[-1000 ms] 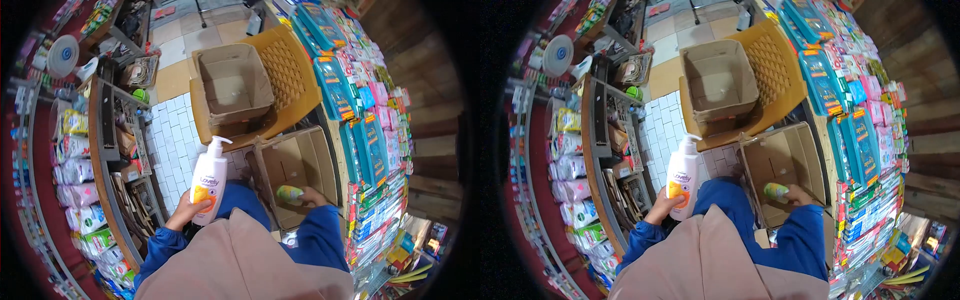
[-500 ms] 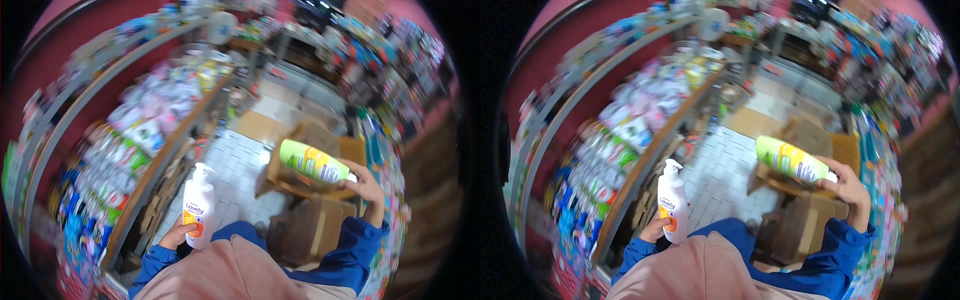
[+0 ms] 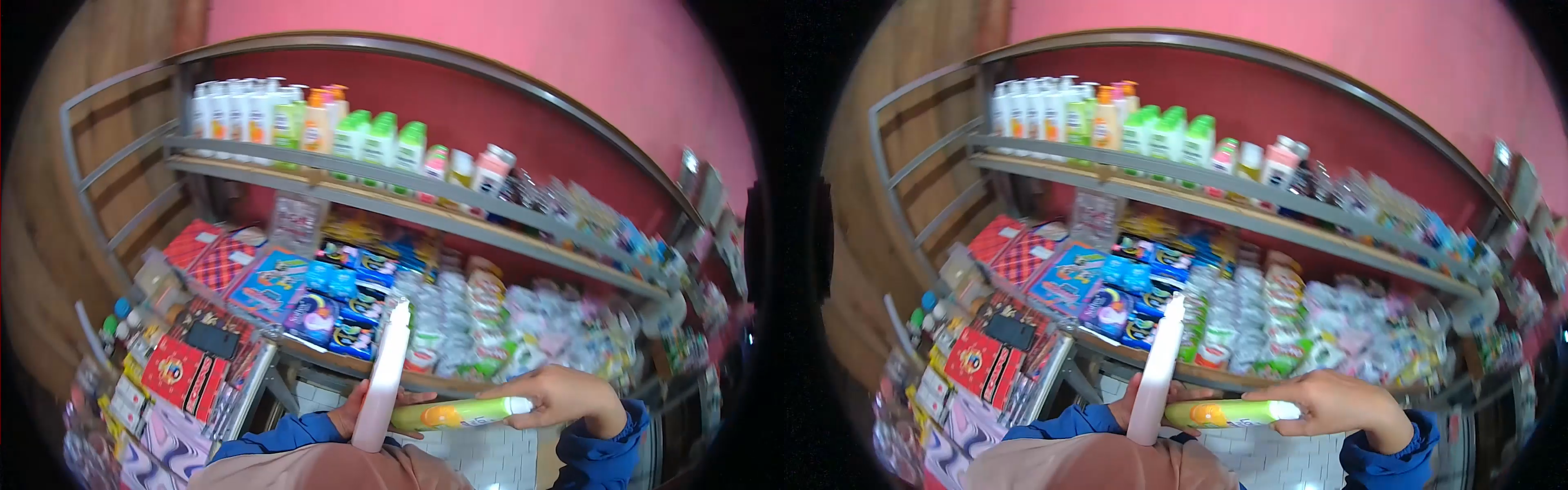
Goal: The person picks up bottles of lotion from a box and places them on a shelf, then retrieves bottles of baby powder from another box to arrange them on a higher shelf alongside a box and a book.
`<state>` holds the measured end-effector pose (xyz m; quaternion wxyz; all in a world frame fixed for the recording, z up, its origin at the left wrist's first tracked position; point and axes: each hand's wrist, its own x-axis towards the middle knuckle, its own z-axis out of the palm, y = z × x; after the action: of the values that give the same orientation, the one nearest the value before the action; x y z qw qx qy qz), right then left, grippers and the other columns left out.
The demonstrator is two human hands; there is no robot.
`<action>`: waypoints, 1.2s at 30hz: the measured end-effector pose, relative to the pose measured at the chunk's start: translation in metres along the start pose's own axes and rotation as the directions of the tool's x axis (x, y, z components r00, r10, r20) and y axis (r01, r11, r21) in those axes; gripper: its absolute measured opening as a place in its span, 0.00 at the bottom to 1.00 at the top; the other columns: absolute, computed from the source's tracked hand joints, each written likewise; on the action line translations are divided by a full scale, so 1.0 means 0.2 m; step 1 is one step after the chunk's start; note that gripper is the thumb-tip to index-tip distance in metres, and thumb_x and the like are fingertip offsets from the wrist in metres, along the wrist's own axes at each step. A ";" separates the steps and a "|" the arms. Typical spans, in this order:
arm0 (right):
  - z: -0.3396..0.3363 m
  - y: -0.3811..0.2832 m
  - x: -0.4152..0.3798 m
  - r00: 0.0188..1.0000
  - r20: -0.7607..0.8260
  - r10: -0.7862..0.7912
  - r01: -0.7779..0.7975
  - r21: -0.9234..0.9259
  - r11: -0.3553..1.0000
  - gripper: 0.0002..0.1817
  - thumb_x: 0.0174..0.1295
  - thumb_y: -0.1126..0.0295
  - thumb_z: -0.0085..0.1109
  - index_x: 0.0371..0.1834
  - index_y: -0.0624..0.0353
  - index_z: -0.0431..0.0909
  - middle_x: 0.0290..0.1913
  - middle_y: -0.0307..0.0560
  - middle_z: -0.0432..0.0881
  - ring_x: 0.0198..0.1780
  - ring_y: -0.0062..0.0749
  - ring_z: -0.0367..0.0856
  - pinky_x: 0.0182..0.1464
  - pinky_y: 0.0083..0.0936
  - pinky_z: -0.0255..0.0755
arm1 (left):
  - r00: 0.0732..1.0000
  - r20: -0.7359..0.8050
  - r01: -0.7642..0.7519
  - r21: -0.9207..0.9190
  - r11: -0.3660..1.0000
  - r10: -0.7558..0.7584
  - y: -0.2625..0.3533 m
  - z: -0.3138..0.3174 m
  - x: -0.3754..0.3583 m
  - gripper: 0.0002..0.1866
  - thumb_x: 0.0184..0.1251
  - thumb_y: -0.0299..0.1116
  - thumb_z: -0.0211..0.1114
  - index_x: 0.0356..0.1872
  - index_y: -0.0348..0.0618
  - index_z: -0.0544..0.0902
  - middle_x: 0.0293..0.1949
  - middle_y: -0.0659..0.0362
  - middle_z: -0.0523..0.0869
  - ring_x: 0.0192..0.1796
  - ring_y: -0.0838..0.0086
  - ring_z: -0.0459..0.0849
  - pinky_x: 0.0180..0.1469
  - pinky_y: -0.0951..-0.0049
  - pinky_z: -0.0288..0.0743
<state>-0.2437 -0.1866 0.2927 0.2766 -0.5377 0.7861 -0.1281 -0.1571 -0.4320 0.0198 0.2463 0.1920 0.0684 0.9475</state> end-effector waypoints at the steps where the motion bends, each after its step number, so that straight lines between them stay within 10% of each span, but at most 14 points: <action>1: -0.06 0.04 0.08 0.995 -0.021 -0.097 0.096 -0.052 0.994 0.25 0.55 0.64 0.64 0.59 0.52 0.77 0.42 0.49 0.85 0.37 0.43 0.84 0.40 0.33 0.77 | 0.998 -0.019 -0.064 0.001 0.998 0.064 0.02 -0.04 0.00 0.33 0.54 0.65 0.65 0.48 0.46 0.80 0.73 0.44 0.54 0.74 0.47 0.55 0.64 0.24 0.52; 9: -0.47 0.13 0.48 0.776 0.023 -0.631 0.614 -0.262 0.745 0.19 0.52 0.74 0.67 0.49 0.50 0.84 0.50 0.45 0.79 0.46 0.42 0.80 0.46 0.32 0.75 | 0.769 -0.035 -0.571 0.412 0.710 0.638 0.25 -0.01 0.08 0.32 0.43 0.68 0.71 0.37 0.50 0.84 0.76 0.48 0.47 0.73 0.48 0.60 0.70 0.43 0.58; 13: -0.56 0.14 0.59 0.616 0.152 -0.773 0.766 -0.344 0.543 0.16 0.52 0.74 0.63 0.46 0.49 0.85 0.47 0.43 0.78 0.49 0.39 0.78 0.47 0.31 0.73 | 0.717 0.004 -0.637 0.411 0.653 0.697 0.21 0.14 0.21 0.32 0.44 0.66 0.72 0.37 0.48 0.83 0.59 0.49 0.74 0.72 0.48 0.60 0.68 0.40 0.59; 19: -0.64 0.20 0.84 0.482 0.155 -0.862 0.853 -0.309 0.421 0.12 0.51 0.75 0.62 0.40 0.56 0.85 0.53 0.44 0.78 0.56 0.41 0.74 0.55 0.36 0.67 | 0.649 -0.084 -0.670 0.408 0.620 0.757 0.12 -0.05 0.21 0.34 0.46 0.66 0.71 0.40 0.44 0.82 0.55 0.50 0.77 0.64 0.57 0.70 0.62 0.52 0.67; 22: -0.62 0.25 0.97 0.457 -0.062 -0.887 0.830 -0.330 0.450 0.24 0.47 0.77 0.67 0.52 0.56 0.80 0.60 0.48 0.75 0.66 0.48 0.68 0.60 0.38 0.68 | 0.604 -0.103 -0.689 0.431 0.583 0.790 0.17 -0.12 0.18 0.35 0.47 0.66 0.70 0.41 0.41 0.82 0.53 0.50 0.78 0.60 0.61 0.74 0.59 0.58 0.71; 25: -0.56 0.26 1.04 0.635 -0.355 -0.686 0.713 -0.073 0.697 0.35 0.52 0.75 0.68 0.66 0.56 0.67 0.60 0.51 0.75 0.60 0.43 0.75 0.55 0.35 0.72 | 0.543 -0.126 -0.695 0.488 0.528 0.830 0.30 -0.14 0.12 0.36 0.48 0.66 0.69 0.43 0.39 0.81 0.51 0.51 0.80 0.55 0.66 0.79 0.56 0.64 0.75; 28: -0.55 0.20 1.13 0.891 -0.303 -0.338 0.440 0.397 0.805 0.43 0.56 0.72 0.68 0.73 0.56 0.54 0.57 0.53 0.76 0.48 0.31 0.82 0.44 0.25 0.77 | 0.457 -0.200 -0.633 0.612 0.474 0.867 0.54 -0.05 0.08 0.41 0.50 0.67 0.67 0.52 0.39 0.76 0.41 0.59 0.83 0.39 0.75 0.84 0.41 0.71 0.82; 32: -0.61 0.06 1.36 0.881 -0.394 -0.261 0.429 0.435 0.792 0.41 0.60 0.70 0.66 0.73 0.56 0.53 0.53 0.50 0.78 0.39 0.22 0.81 0.35 0.18 0.77 | 0.517 -0.189 -0.537 0.688 0.488 0.835 0.78 0.04 -0.02 0.39 0.53 0.66 0.65 0.53 0.40 0.76 0.41 0.59 0.84 0.39 0.74 0.85 0.41 0.69 0.83; 36: -0.74 -0.05 1.51 0.818 -0.357 -0.452 0.567 0.363 0.739 0.43 0.56 0.76 0.67 0.74 0.54 0.53 0.65 0.48 0.69 0.54 0.26 0.75 0.53 0.25 0.75 | 0.566 -0.073 -0.575 0.679 0.456 0.821 1.03 0.03 -0.08 0.38 0.58 0.68 0.58 0.52 0.40 0.76 0.37 0.60 0.84 0.35 0.75 0.84 0.37 0.71 0.81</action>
<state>-0.4020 -0.4806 0.3277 0.2488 -0.6332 0.5828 -0.4445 -0.2327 -0.6188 0.0653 -0.2672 0.0743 0.3171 0.9070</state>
